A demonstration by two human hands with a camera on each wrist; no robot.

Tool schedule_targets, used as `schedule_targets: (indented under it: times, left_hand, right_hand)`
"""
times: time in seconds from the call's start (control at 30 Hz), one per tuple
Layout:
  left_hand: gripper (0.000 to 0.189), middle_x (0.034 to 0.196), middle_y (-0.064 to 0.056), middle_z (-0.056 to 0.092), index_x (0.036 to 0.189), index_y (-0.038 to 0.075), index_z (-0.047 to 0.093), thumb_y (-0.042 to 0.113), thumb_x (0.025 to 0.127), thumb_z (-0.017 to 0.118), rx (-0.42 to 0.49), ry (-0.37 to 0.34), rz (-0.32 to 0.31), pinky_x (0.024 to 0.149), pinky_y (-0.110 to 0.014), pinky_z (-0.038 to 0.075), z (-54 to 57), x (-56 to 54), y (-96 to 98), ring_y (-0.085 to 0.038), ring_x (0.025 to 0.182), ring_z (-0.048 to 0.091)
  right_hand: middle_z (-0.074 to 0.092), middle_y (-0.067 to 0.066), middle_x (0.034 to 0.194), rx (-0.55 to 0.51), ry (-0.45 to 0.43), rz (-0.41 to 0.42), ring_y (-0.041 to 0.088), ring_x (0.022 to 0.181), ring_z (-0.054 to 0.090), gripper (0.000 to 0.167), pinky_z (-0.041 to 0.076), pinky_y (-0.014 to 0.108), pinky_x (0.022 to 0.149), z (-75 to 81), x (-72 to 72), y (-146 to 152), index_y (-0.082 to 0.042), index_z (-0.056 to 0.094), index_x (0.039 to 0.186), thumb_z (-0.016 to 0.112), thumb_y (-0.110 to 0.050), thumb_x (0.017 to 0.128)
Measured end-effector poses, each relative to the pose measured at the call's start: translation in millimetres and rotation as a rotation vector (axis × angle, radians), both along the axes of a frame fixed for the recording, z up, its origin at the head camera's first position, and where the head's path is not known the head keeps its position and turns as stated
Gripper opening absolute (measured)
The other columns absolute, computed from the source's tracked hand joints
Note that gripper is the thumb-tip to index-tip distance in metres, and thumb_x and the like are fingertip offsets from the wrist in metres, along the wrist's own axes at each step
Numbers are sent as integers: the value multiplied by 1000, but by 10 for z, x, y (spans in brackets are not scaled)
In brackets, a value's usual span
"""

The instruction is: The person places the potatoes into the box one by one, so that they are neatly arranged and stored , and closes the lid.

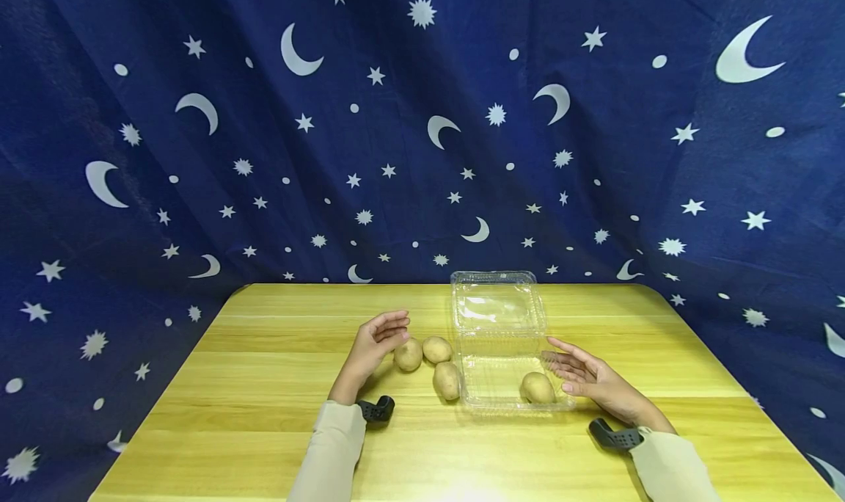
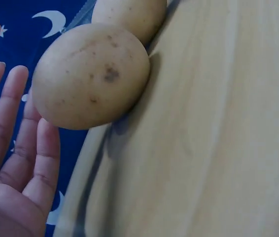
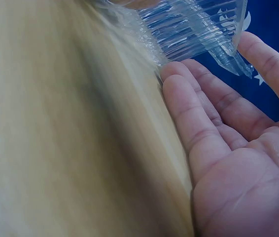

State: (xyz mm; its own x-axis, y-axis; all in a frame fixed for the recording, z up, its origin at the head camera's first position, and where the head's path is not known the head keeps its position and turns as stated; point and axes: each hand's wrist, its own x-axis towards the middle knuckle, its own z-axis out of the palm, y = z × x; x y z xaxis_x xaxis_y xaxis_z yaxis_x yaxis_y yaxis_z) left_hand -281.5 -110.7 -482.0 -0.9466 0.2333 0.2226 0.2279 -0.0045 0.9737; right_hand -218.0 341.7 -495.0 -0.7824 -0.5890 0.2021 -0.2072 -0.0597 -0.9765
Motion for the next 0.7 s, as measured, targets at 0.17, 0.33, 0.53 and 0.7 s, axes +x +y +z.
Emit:
schedule_targets:
  times: [0.17,0.33,0.53,0.7]
  left_hand:
    - [47,138,-29,66,143,-13,59,0,100,71,-35,-33,14,99,-20,52,-66,-15,-16,-45,129,62]
    - [49,142,-31,63,146,-13,56,2,102,70,-52,-69,-20,98,-21,53,-125,-23,-36,-45,130,62]
    - [56,150,-32,56,153,-10,50,7,103,70,-101,-91,-115,106,-25,49,-149,-39,-64,-43,136,57]
    - [64,153,-32,53,155,-11,47,6,99,73,-113,-85,-186,114,-35,44,-170,-54,-93,-45,140,51]
  right_hand:
    - [52,-10,161,2,-10,0,4,141,54,69,45,19,113,3,12,5,-13,30,172,51,6,109]
    - [53,-9,161,-2,-3,4,4,141,54,69,46,19,113,1,7,10,-12,29,172,51,7,109]
    - [52,-7,162,-12,-2,20,5,142,54,70,46,20,113,-1,-3,22,-9,26,172,50,8,109]
    - [52,-7,162,-16,-2,23,6,143,53,70,45,20,114,-3,-5,31,-9,26,172,50,8,109]
